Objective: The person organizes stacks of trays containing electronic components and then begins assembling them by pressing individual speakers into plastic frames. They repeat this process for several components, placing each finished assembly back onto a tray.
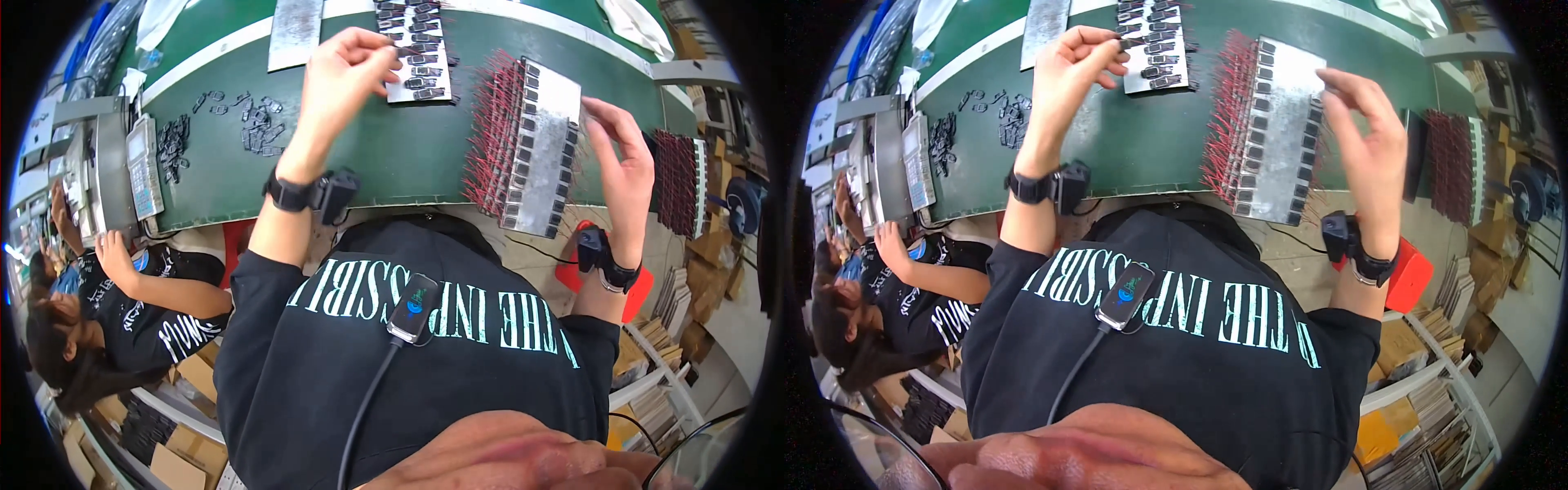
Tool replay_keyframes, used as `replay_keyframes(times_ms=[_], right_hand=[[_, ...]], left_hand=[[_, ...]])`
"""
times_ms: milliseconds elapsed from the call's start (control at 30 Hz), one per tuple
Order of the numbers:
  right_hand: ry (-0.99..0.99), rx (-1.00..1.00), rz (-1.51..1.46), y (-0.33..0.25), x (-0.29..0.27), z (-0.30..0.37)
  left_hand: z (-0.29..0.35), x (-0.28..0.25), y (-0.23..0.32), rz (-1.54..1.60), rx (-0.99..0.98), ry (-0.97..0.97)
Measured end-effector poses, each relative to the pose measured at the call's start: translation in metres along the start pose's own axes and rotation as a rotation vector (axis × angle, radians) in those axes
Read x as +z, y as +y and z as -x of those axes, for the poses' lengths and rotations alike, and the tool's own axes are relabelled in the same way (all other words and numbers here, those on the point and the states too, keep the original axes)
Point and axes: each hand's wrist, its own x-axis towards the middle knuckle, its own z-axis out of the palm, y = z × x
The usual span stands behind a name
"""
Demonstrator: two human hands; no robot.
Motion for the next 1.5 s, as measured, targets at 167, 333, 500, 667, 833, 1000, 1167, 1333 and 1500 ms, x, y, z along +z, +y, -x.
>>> replay_keyframes(times_ms=[167,333,500,667,833,1000,1167,1333,1500], right_hand=[[-0.009,-0.009,0.243,0.018,0.000,0.011],[-0.018,0.046,0.244,0.009,0.004,0.010],[-0.045,0.075,0.220,0.010,0.003,0.006],[-0.094,0.131,0.148,0.015,0.000,0.002],[-0.200,0.182,0.002,0.023,0.003,-0.006],[-0.202,0.147,-0.071,0.023,0.006,0.010],[0.033,0.066,-0.001,0.022,-0.007,0.029],[0.224,0.105,-0.267,0.006,-0.014,0.037],[0.156,0.077,-0.373,0.005,-0.010,0.034]], left_hand=[[-0.028,-0.016,-0.040,-0.282,-0.072,0.085],[-0.032,-0.010,-0.043,-0.345,-0.047,0.144],[-0.032,-0.011,-0.043,-0.471,0.034,0.128],[-0.036,-0.017,-0.052,-0.580,0.149,0.151],[-0.020,-0.026,-0.045,-0.722,0.214,0.192],[0.003,-0.015,-0.045,-0.888,0.374,0.333],[0.025,-0.025,-0.029,-0.970,0.527,0.426],[0.065,-0.095,-0.015,-1.292,0.348,0.492],[0.074,-0.096,-0.024,-1.513,0.197,0.440]])
